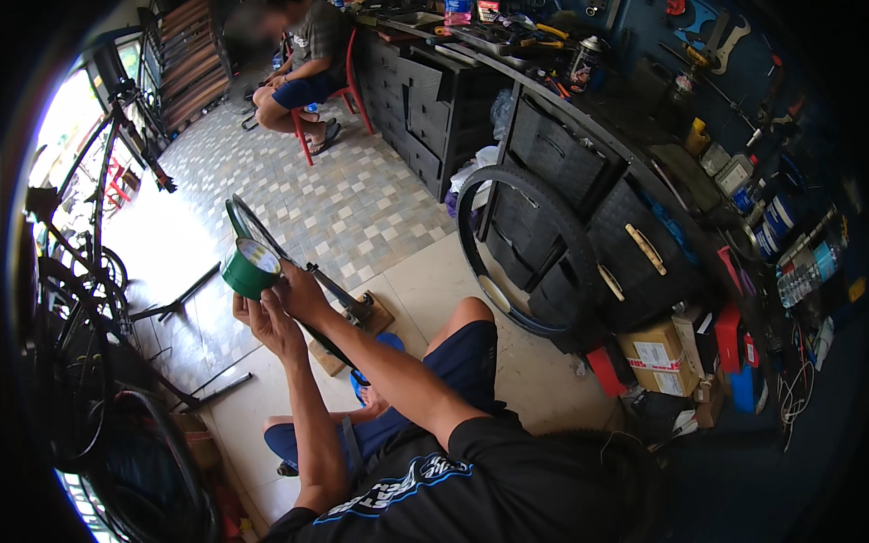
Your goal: The person wraps green tape around a bicycle wheel rim, carefully overlapping each layer. The person then uses scissors to cut the tape and sets the roll aside.
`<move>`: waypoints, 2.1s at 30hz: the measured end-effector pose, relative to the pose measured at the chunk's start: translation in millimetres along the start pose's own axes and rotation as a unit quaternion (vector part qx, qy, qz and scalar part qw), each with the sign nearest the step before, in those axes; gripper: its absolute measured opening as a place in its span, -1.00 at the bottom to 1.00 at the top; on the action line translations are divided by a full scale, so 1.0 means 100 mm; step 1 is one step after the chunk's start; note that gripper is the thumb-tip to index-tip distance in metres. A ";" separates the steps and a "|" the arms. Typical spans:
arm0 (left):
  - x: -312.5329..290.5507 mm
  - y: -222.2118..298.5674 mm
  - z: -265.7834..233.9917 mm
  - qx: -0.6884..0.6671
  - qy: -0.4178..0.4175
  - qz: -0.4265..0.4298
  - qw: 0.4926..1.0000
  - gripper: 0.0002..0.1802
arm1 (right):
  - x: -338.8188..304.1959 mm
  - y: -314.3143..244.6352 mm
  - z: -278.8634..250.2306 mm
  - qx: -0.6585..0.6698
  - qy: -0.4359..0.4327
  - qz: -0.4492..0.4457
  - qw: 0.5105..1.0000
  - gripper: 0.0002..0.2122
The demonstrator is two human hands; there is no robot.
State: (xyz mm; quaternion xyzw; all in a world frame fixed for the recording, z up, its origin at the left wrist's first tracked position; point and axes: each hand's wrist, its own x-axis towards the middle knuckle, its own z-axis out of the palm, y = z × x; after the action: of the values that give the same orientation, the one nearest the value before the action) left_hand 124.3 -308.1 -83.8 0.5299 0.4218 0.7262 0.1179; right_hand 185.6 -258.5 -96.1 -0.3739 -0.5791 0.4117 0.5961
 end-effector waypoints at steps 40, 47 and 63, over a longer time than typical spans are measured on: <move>-0.44 0.58 -1.19 -0.110 0.044 -0.230 0.966 -0.65 | 0.25 -0.23 0.00 -0.068 -0.038 0.092 0.993 -0.66; -0.59 0.56 -1.15 -0.100 0.012 -0.249 0.963 -0.63 | 0.29 -0.30 0.04 -0.137 -0.025 0.125 0.982 -0.53; -0.77 0.72 -0.64 -0.192 -0.179 -0.297 0.918 -0.55 | -0.91 -0.58 -1.12 0.100 -0.242 0.116 0.958 -0.18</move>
State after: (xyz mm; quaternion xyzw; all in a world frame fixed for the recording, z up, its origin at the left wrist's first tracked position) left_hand 120.7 -431.2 -87.8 0.4682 0.3841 0.6179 0.5015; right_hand 301.8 -361.6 -82.7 -0.2664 -0.6141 0.6122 0.4208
